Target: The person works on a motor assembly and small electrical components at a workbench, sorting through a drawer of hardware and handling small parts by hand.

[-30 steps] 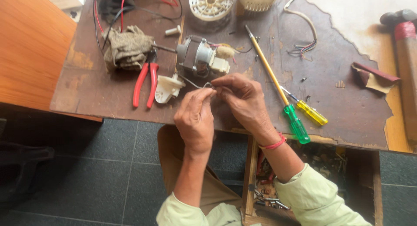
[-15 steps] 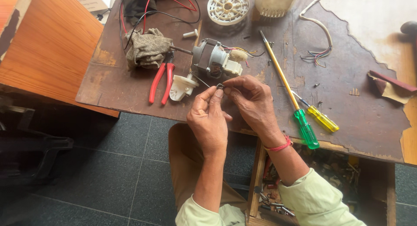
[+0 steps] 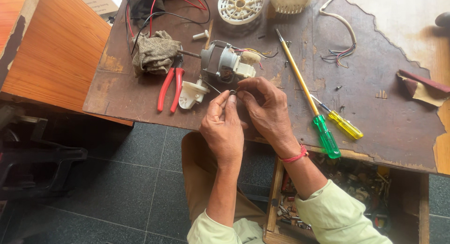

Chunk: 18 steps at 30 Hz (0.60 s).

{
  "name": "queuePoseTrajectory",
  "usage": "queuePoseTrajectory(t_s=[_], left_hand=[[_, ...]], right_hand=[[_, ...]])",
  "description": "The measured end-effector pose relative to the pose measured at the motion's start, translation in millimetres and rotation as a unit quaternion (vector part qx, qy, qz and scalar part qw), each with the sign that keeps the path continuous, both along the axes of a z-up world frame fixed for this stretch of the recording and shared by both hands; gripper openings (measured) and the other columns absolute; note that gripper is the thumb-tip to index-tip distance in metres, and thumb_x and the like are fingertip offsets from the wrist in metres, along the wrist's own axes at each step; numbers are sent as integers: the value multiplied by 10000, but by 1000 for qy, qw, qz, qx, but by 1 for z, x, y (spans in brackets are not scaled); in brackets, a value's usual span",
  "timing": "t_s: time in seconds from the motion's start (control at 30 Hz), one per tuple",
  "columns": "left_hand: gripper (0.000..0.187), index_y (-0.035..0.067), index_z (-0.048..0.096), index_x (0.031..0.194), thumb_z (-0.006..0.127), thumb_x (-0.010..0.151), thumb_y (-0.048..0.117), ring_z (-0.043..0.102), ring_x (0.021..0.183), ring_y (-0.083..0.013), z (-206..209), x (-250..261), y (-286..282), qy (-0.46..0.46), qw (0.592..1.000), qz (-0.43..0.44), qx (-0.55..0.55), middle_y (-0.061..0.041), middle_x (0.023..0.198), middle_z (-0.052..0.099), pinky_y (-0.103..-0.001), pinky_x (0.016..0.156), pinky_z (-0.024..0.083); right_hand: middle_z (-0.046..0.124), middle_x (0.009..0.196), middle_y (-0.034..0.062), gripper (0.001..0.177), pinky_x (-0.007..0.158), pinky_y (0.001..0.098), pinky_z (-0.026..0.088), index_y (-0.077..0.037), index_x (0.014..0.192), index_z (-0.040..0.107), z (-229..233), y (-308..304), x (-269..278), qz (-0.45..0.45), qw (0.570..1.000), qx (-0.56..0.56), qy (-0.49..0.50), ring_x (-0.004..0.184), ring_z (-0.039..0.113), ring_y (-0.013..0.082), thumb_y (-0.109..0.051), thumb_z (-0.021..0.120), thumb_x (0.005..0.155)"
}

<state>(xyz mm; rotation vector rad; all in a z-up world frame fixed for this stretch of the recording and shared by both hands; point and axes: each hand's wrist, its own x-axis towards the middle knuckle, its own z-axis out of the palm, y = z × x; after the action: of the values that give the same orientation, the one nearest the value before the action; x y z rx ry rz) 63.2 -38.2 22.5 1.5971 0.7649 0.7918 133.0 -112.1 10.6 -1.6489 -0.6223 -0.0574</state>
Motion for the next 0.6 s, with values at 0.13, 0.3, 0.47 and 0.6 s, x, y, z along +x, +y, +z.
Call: queuePoseTrajectory(t_s=[0.13, 0.3, 0.47, 0.6], left_hand=[[213, 20, 747, 1138, 679, 969, 129, 745, 603, -150, -2, -2, -2, 18, 992, 22, 126, -125, 891, 794, -289, 542, 571], [199, 11, 719, 1148, 665, 981, 106, 795, 775, -201, -5, 1, -3, -21, 985, 27, 170, -145, 985, 787, -317, 663, 619], [202, 12, 724, 1173, 652, 987, 44, 794, 946, -262, -10, 6, -6, -36, 975, 28, 218, -175, 1064, 783, -337, 780, 630], [336, 18, 646, 1293, 586, 963, -14, 781, 1064, -292, -15, 8, -4, -73, 979, -21, 190, -215, 1132, 758, -338, 838, 652]], right_hand=[[767, 990, 43, 161, 795, 247, 587, -38, 1089, 715, 2, 0, -2, 3, 999, 10, 39, 916, 741, 95, -38, 719, 928], [760, 999, 47, 162, 775, 246, 585, -29, 1089, 725, 2, -1, -2, -10, 1000, 1, -7, 889, 729, 93, -29, 732, 927], [769, 986, 46, 163, 775, 249, 588, -32, 1101, 730, 1, 0, -5, -19, 1000, 7, -12, 880, 732, 91, -43, 740, 939], [753, 956, 78, 186, 732, 265, 565, -30, 1102, 749, 3, -2, -6, -40, 997, -21, -62, 828, 716, 125, -36, 762, 916]])
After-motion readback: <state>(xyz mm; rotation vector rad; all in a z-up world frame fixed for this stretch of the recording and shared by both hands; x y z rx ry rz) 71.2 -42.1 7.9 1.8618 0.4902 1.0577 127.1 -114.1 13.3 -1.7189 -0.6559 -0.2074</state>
